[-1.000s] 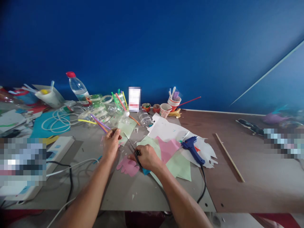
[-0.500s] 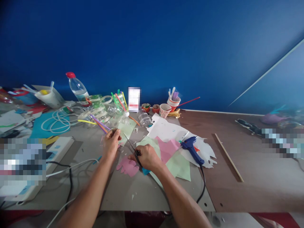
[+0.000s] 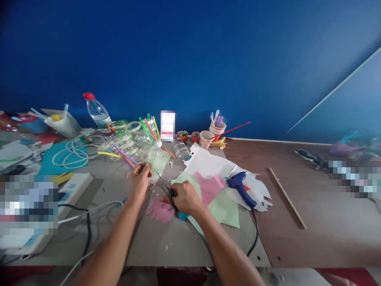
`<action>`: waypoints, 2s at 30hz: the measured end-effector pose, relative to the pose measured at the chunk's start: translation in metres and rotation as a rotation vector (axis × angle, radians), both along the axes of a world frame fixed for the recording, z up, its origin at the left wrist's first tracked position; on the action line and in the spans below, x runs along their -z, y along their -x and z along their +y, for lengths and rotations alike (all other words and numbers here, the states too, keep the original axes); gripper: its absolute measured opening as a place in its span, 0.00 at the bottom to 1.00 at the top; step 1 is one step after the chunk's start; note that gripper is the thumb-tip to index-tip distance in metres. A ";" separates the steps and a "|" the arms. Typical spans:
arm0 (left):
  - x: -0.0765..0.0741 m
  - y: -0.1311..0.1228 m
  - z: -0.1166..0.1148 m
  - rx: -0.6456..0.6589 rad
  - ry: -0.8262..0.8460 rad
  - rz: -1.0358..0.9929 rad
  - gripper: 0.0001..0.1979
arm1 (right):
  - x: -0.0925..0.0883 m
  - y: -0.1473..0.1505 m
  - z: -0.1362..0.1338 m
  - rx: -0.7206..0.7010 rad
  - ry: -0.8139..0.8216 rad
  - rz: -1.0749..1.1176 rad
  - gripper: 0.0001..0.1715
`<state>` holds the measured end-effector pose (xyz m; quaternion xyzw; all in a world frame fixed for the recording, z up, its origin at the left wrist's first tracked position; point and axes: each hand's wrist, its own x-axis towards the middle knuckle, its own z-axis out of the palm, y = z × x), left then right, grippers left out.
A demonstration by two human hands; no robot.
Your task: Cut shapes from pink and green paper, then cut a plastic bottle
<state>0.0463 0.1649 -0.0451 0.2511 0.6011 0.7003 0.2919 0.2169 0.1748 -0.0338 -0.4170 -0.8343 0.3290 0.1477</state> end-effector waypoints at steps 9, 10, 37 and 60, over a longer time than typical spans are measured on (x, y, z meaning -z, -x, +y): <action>0.005 -0.002 0.001 0.057 -0.029 -0.136 0.14 | 0.000 -0.001 0.001 0.013 0.033 0.035 0.18; 0.005 -0.003 0.001 0.063 -0.034 -0.153 0.14 | 0.000 -0.001 0.001 0.015 0.032 0.043 0.18; 0.002 -0.025 -0.006 0.279 -0.087 -0.345 0.16 | 0.003 -0.001 0.004 0.040 0.265 0.284 0.19; -0.006 -0.034 -0.017 0.545 0.007 -0.274 0.10 | -0.003 -0.003 0.005 0.018 0.347 0.456 0.30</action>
